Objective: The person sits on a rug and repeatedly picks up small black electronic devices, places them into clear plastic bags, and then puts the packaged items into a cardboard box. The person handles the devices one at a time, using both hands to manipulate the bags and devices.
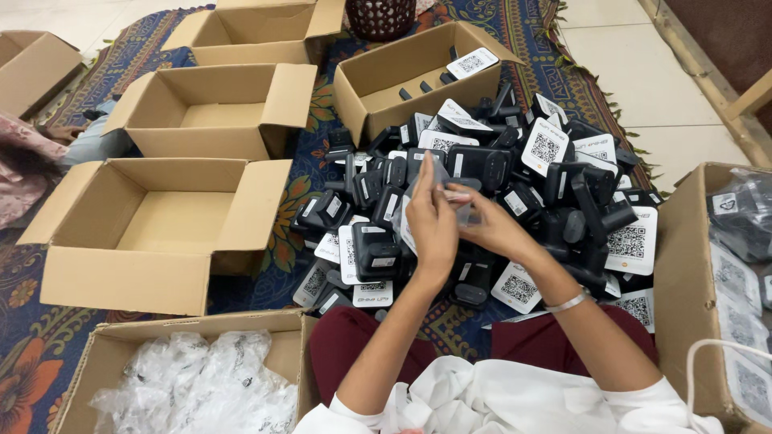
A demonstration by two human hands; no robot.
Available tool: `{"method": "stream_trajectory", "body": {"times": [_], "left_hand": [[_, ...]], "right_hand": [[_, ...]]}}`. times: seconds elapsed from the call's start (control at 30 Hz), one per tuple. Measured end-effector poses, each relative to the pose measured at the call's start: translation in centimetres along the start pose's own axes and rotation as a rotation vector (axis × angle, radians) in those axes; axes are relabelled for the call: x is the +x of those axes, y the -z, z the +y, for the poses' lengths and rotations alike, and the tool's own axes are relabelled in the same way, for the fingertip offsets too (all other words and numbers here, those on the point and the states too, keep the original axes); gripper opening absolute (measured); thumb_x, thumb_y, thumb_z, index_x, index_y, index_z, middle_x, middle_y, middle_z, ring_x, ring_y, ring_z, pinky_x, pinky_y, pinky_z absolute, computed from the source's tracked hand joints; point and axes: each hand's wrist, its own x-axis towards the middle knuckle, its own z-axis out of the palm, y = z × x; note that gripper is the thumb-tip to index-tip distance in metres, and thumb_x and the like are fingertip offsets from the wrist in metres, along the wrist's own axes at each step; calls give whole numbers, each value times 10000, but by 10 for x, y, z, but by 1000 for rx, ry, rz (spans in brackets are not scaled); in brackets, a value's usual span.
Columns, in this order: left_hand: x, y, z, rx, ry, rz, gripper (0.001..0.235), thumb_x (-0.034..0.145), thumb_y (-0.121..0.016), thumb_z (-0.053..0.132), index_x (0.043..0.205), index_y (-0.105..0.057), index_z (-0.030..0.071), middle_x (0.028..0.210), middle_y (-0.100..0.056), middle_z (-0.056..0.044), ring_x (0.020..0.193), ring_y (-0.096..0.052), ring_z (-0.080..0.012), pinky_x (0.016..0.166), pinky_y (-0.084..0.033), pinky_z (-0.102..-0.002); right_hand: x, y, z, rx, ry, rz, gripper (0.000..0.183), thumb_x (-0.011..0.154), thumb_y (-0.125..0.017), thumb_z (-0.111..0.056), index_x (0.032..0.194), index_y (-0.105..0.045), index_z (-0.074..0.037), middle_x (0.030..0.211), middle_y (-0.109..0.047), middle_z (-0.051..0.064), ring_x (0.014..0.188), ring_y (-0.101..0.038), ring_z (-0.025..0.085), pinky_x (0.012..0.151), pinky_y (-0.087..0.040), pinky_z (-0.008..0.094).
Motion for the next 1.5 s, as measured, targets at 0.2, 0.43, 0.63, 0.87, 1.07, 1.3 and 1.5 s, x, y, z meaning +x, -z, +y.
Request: {"method": "stream_trajectory", "body": {"times": [0.2,0.43,0.63,0.87,1.07,1.3,1.5], "left_hand": [[23,-9,-12,27,-53,-138,497,992,-431,-42,1481,-490,23,1476,-558,-215,906,-765,-207,769,-629,-300],[84,6,-79,472,58,-279,453,1017,-596,265,1431,-642,88,880,-728,-268,725,-682,-308,722,-537,-397],[80,7,-162,393,-3,-649,649,797,-823,476,1245,-696,23,977,-770,-169,887,-762,-270,826,-568,-369],[66,6,-169,743,-115,-625,541,721,-856,444,1059,-768,31,1027,-703,-162,1055,-620,-359,945,-484,-445],[60,2,-164,736,-216,-657,502,759,-839,424,989,-737,-11,1018,-668,-152,1040,-581,-353,923,-476,-444],[55,7,-140,604,-160,-574,563,717,-864,341,1096,-653,-17,996,-685,-141,1027,-616,-343,894,-492,-430],[49,13,-151,555,-123,-547,671,763,-818,364,1305,-590,40,1038,-695,-143,1054,-624,-337,907,-487,-438]], "right_hand": [[24,19,31,338,-223,170,223,1036,-530,-161,1163,-666,-38,1098,-762,6,1020,-728,85,815,-529,242],[35,55,36,291,-161,188,190,1051,-546,-109,1143,-681,-11,1037,-765,68,907,-709,111,786,-559,241],[42,64,71,399,-239,187,203,1011,-551,-55,1176,-662,-11,1053,-741,45,918,-697,104,799,-559,245],[37,70,49,-213,-114,305,238,923,-765,-121,1141,-728,-32,988,-716,82,848,-677,143,743,-541,254],[42,64,-10,-525,-28,487,421,714,-904,-146,981,-630,28,790,-711,96,695,-712,179,628,-562,278],[41,51,1,-561,38,51,244,1002,-673,-286,1085,-692,-57,898,-799,142,810,-775,261,716,-587,358],[44,62,1,-768,2,-116,742,752,-774,-581,1200,-577,-24,933,-778,168,856,-746,358,739,-580,442]]}}
